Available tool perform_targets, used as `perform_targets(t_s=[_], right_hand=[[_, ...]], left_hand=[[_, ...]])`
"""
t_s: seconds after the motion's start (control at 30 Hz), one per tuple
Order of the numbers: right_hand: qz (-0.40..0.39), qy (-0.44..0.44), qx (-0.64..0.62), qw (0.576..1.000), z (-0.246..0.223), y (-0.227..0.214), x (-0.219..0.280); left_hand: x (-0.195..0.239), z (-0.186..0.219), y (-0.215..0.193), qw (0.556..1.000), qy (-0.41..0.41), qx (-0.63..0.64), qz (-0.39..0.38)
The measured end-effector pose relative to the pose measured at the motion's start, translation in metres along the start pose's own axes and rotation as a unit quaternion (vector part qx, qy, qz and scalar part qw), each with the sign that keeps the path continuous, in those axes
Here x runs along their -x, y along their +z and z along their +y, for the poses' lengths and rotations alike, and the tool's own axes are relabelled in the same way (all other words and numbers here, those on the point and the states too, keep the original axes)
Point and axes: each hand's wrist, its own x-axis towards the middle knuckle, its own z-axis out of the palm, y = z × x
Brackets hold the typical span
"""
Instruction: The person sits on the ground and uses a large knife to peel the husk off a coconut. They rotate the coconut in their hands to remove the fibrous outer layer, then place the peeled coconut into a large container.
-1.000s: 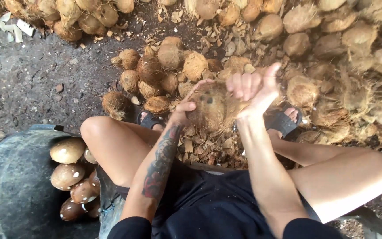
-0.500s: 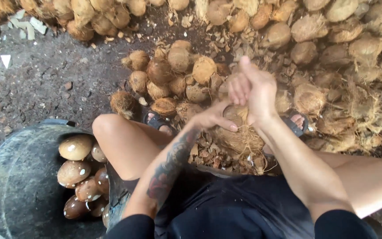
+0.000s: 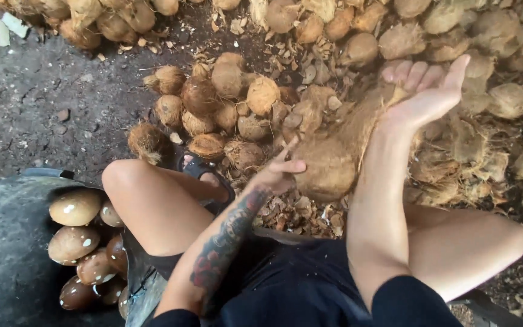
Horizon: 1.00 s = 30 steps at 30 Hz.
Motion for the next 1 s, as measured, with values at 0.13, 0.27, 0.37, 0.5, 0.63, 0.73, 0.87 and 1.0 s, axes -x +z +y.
perform_targets(t_s=[0.13, 0.27, 0.37, 0.5, 0.63, 0.73, 0.87, 1.0], right_hand=[[-0.178, 0.050, 0.091, 0.978, -0.004, 0.018, 0.035], [-0.535, -0.022, 0.122, 0.836, 0.027, -0.013, 0.021], [-0.571, 0.119, 0.377, 0.719, 0.006, -0.056, 0.034], [-0.386, 0.254, 0.375, 0.803, 0.061, -0.158, 0.027], [0.000, 0.277, 0.283, 0.918, 0.115, -0.192, -0.004], [0.102, 0.203, 0.170, 0.959, 0.084, -0.134, 0.023], [0.053, 0.186, -0.118, 0.974, 0.071, -0.132, -0.010], [0.002, 0.161, -0.159, 0.974, 0.088, -0.215, -0.077]], left_hand=[[-0.012, 0.040, 0.010, 0.972, 0.103, -0.165, -0.131], [-0.012, 0.041, 0.006, 0.955, 0.074, -0.280, -0.057], [-0.005, 0.037, -0.015, 0.958, 0.163, -0.217, -0.098], [-0.018, 0.023, -0.043, 0.951, 0.119, -0.265, -0.102], [-0.033, 0.008, -0.036, 0.951, 0.161, -0.249, -0.089], [-0.026, -0.041, -0.044, 0.975, 0.136, -0.176, 0.006], [-0.050, -0.093, -0.039, 0.988, 0.127, -0.067, 0.064], [-0.071, -0.137, -0.024, 0.991, 0.116, 0.041, 0.057]])
